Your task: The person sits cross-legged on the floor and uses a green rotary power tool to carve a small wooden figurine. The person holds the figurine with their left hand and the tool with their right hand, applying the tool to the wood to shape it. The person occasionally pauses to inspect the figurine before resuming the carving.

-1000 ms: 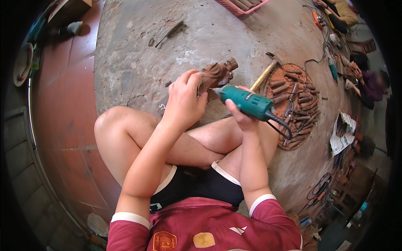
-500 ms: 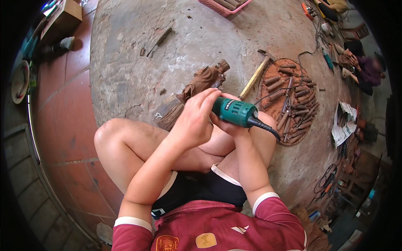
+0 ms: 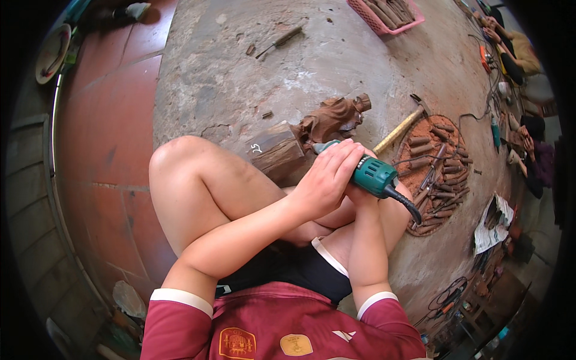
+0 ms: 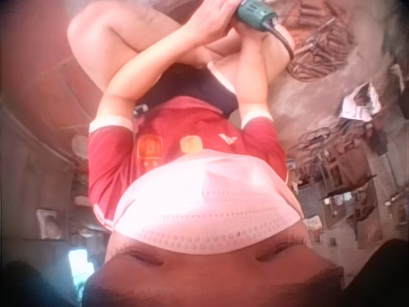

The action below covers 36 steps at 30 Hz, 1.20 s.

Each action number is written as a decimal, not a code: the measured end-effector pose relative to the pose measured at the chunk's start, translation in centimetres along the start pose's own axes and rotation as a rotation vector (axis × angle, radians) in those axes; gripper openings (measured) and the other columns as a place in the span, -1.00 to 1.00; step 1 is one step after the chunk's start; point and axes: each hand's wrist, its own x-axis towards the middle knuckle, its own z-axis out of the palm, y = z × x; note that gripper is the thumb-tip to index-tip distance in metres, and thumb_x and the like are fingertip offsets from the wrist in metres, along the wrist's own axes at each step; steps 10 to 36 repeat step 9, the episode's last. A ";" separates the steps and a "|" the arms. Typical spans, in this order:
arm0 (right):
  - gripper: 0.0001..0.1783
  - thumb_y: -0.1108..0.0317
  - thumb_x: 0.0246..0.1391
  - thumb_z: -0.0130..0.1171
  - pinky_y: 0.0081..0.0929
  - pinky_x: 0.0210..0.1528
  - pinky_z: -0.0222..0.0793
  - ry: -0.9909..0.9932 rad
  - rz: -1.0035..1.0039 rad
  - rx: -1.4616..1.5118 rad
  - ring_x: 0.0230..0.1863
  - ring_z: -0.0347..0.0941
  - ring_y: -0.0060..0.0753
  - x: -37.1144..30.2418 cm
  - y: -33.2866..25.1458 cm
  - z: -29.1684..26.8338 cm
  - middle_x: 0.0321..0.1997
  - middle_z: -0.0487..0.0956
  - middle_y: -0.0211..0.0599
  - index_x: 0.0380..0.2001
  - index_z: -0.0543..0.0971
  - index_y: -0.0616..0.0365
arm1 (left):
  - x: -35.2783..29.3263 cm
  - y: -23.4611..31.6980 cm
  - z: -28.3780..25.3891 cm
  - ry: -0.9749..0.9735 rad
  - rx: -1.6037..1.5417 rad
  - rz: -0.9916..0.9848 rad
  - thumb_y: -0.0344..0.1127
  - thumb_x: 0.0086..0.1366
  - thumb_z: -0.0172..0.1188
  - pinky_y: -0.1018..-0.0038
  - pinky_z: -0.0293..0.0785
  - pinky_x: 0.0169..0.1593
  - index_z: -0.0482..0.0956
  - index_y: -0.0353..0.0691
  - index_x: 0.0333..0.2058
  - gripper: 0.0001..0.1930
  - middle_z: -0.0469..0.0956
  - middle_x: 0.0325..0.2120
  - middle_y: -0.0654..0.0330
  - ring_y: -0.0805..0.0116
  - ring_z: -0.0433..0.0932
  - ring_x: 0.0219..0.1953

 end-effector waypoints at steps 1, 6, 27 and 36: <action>-0.13 0.40 -0.35 0.66 -0.35 0.19 0.52 -0.024 -0.065 -0.079 0.07 0.60 -0.34 0.1 -0.1 -0.2 0.07 0.64 -0.23 0.14 0.51 0.26 | 0.0 -0.2 0.2 0.040 -0.016 0.015 -0.66 -0.12 0.29 0.02 0.31 0.34 0.24 -0.37 0.33 -0.08 0.39 0.21 -0.17 -0.18 0.39 0.28; -0.18 0.23 -0.32 0.64 -0.33 0.16 0.52 -0.063 -0.164 -0.329 0.05 0.60 -0.33 1.1 -0.3 -0.7 0.04 0.65 -0.19 0.09 0.56 0.27 | -0.4 -2.3 2.1 0.176 -0.039 0.045 -0.62 -0.10 0.34 0.05 0.36 0.30 0.30 -0.36 0.29 -0.13 0.45 0.17 -0.14 -0.13 0.45 0.23; -0.18 0.23 -0.29 0.62 -0.32 0.17 0.52 -0.069 -0.161 -0.307 0.05 0.60 -0.29 1.2 -0.1 -0.8 0.04 0.65 -0.19 0.12 0.55 0.25 | -0.8 -3.2 2.8 0.194 -0.041 0.042 -0.60 -0.09 0.36 0.05 0.36 0.30 0.30 -0.35 0.30 -0.13 0.43 0.19 -0.15 -0.12 0.45 0.25; -0.18 0.23 -0.29 0.62 -0.32 0.17 0.52 -0.069 -0.161 -0.307 0.05 0.60 -0.29 1.2 -0.1 -0.8 0.04 0.65 -0.19 0.12 0.55 0.25 | -0.8 -3.2 2.8 0.194 -0.041 0.042 -0.60 -0.09 0.36 0.05 0.36 0.30 0.30 -0.35 0.30 -0.13 0.43 0.19 -0.15 -0.12 0.45 0.25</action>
